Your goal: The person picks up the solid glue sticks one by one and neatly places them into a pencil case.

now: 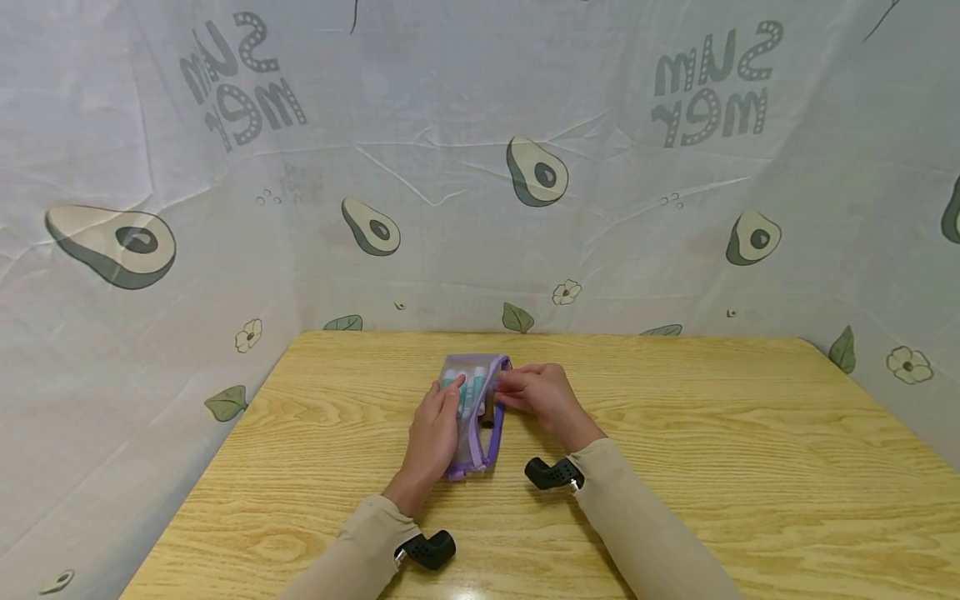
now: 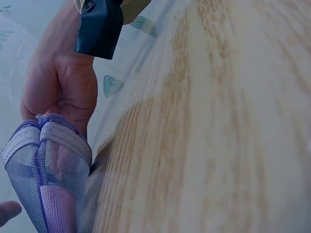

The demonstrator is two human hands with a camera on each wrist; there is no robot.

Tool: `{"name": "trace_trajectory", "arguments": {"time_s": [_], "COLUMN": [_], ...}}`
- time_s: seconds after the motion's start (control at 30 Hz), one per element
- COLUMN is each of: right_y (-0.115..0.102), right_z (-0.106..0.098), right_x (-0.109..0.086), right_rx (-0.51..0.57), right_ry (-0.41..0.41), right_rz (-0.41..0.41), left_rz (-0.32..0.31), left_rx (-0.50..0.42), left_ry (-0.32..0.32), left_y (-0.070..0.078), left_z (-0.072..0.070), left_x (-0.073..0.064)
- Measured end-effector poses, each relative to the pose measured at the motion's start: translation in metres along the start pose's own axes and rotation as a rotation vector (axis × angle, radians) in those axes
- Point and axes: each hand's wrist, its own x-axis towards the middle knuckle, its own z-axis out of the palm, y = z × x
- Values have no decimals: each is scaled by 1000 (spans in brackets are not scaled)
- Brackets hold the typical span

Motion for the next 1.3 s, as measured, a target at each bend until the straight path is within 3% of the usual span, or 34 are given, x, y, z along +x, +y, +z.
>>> {"name": "trace_trajectory", "arguments": {"time_s": [0.33,0.77,1.3], "right_y": [-2,-2,-4], "right_z": [-2,0,-2], "right_x": [-2,-4,-4], "right_rx": [-16,-61,-41], "right_ry": [10,-42,-10], "right_rz": [20,68,61], "left_rz": [-12,-28,-30], "left_rx": [1,-10,-23], "left_ry": [0,2,8], "left_y": [1,2,1], "left_z": [0,-1,-2], "left_x": [0,-1,1]}}
